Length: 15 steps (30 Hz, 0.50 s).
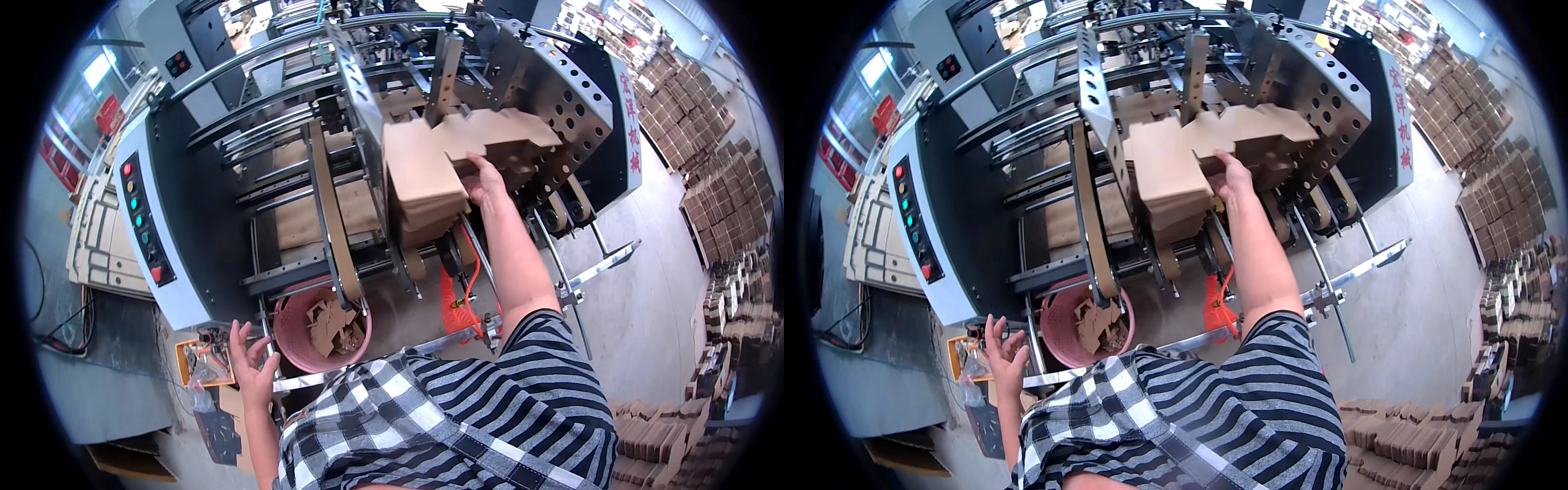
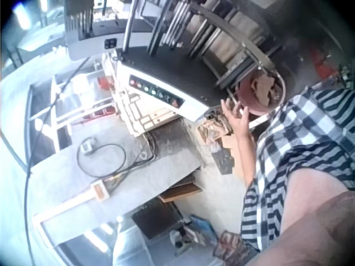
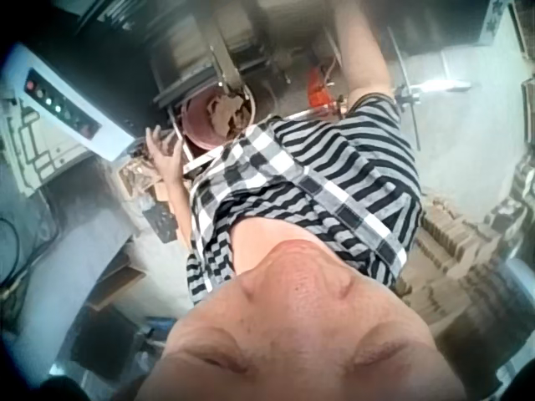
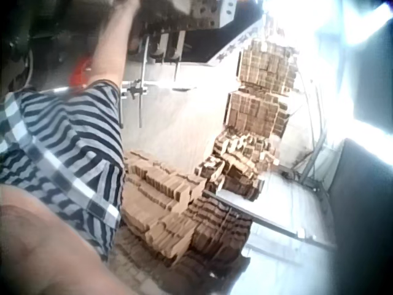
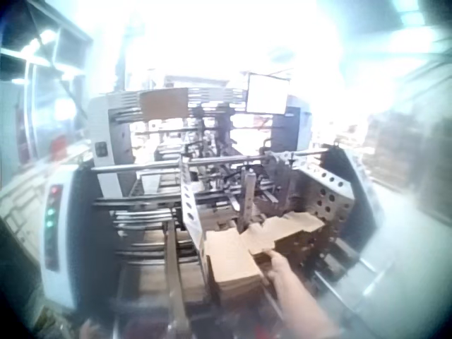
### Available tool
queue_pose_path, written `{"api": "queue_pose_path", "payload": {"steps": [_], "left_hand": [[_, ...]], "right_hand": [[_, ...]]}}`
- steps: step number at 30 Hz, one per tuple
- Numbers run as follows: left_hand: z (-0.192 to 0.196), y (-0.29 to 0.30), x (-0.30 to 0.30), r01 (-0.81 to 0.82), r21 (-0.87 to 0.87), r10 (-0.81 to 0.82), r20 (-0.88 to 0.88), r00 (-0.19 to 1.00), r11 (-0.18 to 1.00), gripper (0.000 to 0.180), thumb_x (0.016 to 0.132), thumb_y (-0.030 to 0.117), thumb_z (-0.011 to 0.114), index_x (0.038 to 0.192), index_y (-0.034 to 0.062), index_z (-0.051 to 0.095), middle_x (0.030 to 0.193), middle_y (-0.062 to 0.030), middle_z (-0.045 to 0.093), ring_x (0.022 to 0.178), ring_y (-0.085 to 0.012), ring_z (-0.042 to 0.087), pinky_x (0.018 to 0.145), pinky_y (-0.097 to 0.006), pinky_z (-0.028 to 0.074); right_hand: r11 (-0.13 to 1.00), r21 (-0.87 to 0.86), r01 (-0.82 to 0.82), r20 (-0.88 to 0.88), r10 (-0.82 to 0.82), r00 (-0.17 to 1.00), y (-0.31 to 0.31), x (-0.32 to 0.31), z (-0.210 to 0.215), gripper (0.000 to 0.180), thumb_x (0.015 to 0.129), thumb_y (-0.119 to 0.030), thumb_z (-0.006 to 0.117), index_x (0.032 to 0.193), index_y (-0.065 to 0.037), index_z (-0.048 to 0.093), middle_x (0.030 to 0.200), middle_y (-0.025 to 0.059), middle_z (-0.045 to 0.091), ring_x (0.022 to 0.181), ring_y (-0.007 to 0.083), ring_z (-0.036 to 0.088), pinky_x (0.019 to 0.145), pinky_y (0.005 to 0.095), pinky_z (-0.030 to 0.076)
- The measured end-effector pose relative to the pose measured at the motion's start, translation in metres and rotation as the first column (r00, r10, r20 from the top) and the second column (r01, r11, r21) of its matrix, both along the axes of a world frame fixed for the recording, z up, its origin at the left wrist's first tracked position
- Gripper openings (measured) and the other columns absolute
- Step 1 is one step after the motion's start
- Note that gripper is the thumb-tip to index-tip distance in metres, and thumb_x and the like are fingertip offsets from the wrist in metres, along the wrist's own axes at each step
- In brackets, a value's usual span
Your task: The person manually feeds flat cardboard pieces into a folding machine in a factory setting. They pick up individual pieces from a stack, insert them into the machine's mechanism, and then retrieve the folded boxes. The person occasionally inspects the cardboard pieces and stacks the finished boxes.
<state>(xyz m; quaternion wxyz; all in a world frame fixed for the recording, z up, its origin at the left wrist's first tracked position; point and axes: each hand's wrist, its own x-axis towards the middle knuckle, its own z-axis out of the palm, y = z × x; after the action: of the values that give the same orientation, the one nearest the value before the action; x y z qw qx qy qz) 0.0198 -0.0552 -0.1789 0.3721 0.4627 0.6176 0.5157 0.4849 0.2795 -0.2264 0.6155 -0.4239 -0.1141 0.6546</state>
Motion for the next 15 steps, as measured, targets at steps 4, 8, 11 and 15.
{"api": "queue_pose_path", "payload": {"steps": [4,8,11,15], "left_hand": [[-0.008,0.013,0.004,0.050,-0.031,-0.048,0.057,0.997,0.998,0.087,0.071,0.001,0.067,0.146,0.0090,0.022,0.138,-0.0146,0.038,0.105,-0.0221,0.056,0.094,-0.035,0.045],[-0.022,0.021,0.006,0.113,-0.062,-0.115,-0.038,0.993,0.992,0.083,0.071,0.003,0.069,0.143,0.0068,0.028,0.137,-0.0146,0.040,0.105,-0.0220,0.058,0.092,-0.035,0.046],[-0.031,0.020,0.007,0.100,-0.122,-0.110,-0.079,0.991,0.988,0.081,0.070,0.003,0.069,0.142,0.0061,0.031,0.136,-0.0141,0.042,0.103,-0.0220,0.059,0.090,-0.034,0.047],[-0.040,0.015,0.000,0.112,-0.160,-0.129,-0.094,0.987,0.981,0.080,0.071,-0.004,0.064,0.143,0.0071,0.030,0.138,-0.0122,0.040,0.101,-0.0188,0.057,0.088,-0.033,0.047]], "right_hand": [[0.784,-0.571,-0.243,0.652,0.613,0.446,0.001,0.030,0.039,0.033,0.084,-0.027,0.065,0.098,0.002,0.060,0.083,0.0208,0.065,0.063,0.0284,0.065,0.053,0.0309,0.054],[0.896,-0.427,-0.122,0.777,0.433,0.458,-0.010,0.062,0.059,0.039,0.085,-0.036,0.059,0.088,0.003,0.061,0.073,0.0145,0.065,0.053,0.0205,0.062,0.045,0.0294,0.048],[0.900,-0.388,0.199,0.802,0.223,0.554,-0.006,0.087,0.043,0.052,0.083,-0.047,0.058,0.105,0.001,0.059,0.092,0.0192,0.066,0.070,0.0269,0.066,0.060,0.0356,0.052],[0.804,-0.473,0.361,0.782,0.193,0.593,0.010,0.074,0.035,0.067,0.079,-0.056,0.058,0.122,-0.005,0.049,0.116,0.0200,0.052,0.099,0.0338,0.054,0.079,0.0451,0.042]]}}
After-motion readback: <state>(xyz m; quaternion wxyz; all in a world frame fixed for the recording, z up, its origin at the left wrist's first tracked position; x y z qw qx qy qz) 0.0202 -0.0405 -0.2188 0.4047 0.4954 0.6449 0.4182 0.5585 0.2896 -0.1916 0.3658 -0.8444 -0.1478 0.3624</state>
